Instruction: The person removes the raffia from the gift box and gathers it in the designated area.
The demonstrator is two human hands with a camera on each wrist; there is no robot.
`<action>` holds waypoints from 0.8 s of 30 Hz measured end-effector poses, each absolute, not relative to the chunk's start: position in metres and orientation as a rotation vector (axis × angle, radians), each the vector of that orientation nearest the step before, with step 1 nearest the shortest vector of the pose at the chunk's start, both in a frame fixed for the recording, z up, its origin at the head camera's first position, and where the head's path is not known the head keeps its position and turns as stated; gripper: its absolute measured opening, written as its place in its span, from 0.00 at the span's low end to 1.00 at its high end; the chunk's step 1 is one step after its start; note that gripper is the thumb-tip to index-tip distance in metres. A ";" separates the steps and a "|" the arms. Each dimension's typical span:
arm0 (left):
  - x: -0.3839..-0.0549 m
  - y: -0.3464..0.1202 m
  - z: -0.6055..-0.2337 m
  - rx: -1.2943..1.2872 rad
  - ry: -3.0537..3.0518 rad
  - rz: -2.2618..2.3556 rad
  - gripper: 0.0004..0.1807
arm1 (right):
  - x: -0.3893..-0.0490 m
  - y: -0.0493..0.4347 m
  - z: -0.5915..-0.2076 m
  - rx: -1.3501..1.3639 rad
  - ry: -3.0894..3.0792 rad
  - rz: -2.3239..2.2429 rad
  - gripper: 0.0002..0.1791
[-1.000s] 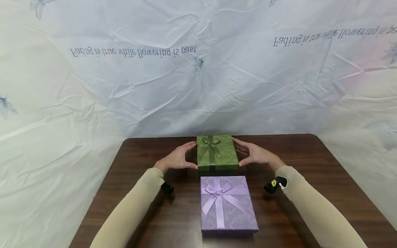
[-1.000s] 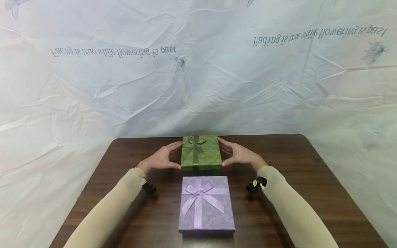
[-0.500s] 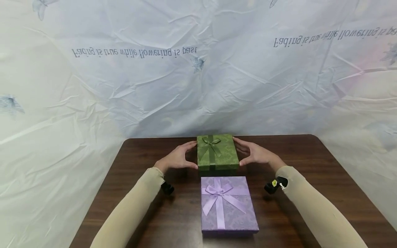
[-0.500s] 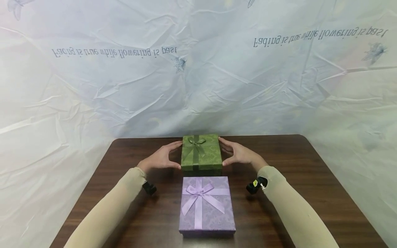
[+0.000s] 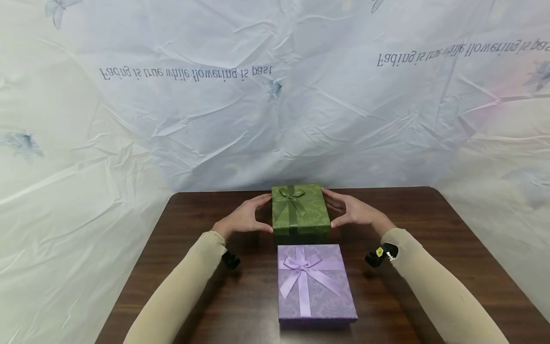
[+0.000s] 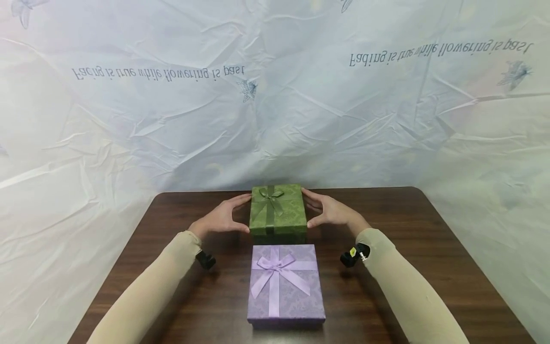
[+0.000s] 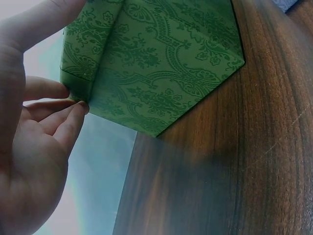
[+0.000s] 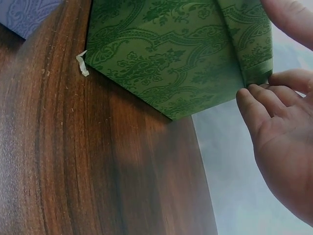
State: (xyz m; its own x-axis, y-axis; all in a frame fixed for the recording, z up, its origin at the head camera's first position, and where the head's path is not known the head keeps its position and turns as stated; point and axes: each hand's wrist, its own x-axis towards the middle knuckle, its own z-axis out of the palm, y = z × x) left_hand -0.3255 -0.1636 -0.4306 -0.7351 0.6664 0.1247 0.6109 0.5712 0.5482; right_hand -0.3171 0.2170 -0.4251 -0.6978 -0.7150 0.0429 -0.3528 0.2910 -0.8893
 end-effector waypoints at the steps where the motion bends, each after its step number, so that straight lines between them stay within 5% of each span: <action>1: -0.326 -0.164 -0.430 1.101 2.695 0.893 0.57 | -0.317 0.217 -0.425 -0.960 2.201 -1.377 0.60; 24: -0.326 -0.166 -0.419 1.138 2.695 0.938 0.57 | -0.315 0.219 -0.417 -1.007 2.381 -1.278 0.58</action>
State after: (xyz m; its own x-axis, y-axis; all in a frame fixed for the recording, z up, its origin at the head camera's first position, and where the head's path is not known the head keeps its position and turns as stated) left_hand -0.3262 -0.1656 -0.4194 -0.7236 0.6702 0.1651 0.6279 0.5399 0.5605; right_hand -0.3153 0.2187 -0.4168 -0.7272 -0.6801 0.0936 -0.4539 0.3740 -0.8087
